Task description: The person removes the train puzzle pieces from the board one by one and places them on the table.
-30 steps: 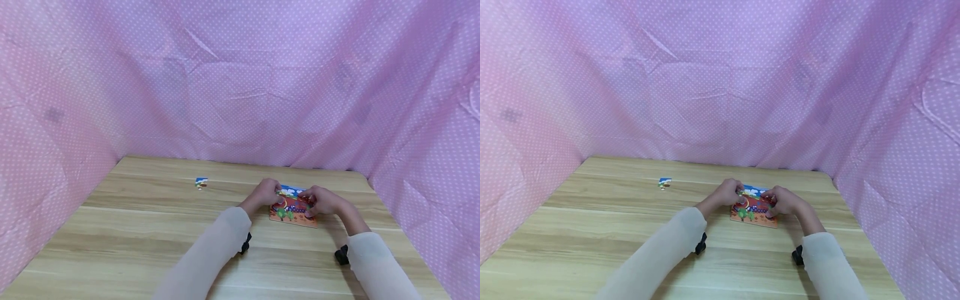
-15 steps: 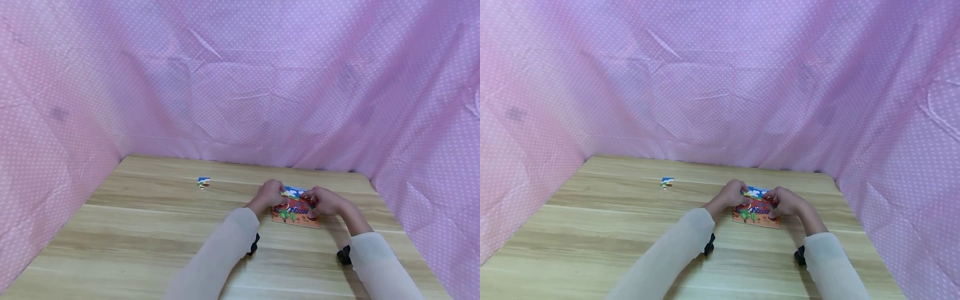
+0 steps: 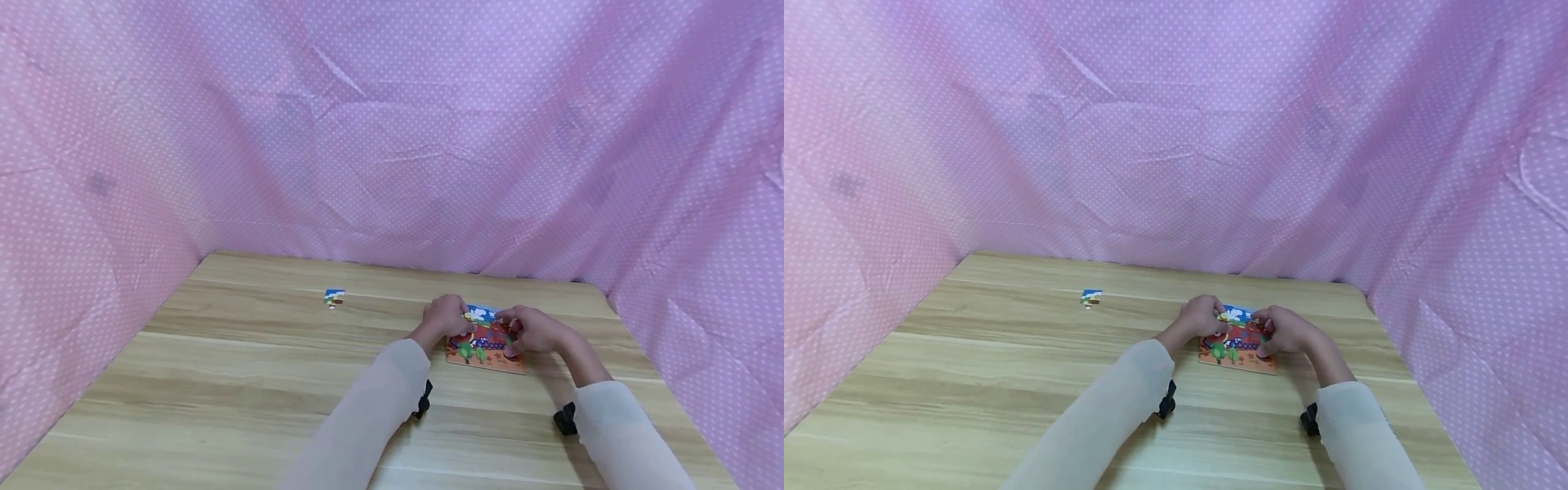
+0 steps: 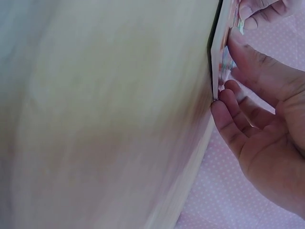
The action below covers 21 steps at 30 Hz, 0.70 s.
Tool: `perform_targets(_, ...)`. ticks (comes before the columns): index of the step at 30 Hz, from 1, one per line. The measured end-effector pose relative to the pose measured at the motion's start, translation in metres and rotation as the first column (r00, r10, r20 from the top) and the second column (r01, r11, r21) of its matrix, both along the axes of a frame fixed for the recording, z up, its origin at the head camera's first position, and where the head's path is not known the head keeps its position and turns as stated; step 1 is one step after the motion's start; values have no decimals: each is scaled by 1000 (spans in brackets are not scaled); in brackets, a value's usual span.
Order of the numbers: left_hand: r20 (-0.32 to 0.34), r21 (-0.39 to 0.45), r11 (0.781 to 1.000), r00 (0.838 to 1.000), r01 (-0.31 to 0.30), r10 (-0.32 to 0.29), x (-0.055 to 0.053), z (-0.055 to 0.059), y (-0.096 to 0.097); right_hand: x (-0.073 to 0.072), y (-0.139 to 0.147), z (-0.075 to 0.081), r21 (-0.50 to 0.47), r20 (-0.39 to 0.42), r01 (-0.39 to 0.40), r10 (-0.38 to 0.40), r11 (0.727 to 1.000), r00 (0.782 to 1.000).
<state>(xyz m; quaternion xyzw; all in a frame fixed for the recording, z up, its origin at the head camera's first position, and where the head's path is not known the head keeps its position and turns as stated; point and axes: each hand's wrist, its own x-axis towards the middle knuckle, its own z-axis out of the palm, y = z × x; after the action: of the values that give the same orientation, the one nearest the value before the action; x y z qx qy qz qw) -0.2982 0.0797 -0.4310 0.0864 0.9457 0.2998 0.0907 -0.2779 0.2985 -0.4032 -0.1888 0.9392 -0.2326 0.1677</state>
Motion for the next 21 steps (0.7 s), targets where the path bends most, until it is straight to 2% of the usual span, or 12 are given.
perform_targets(11, -6, 12, 1000, 1000, -22, 22, 1, 1, 3, 1, 0, 2, 9, 9, 20, -20, 1000, 1000)
perform_targets(21, 2, 103, 992, 998, -69, 69, 1, 0, 3, 0, 0, 1, 10, 18, 29, -29, 1000, 999)
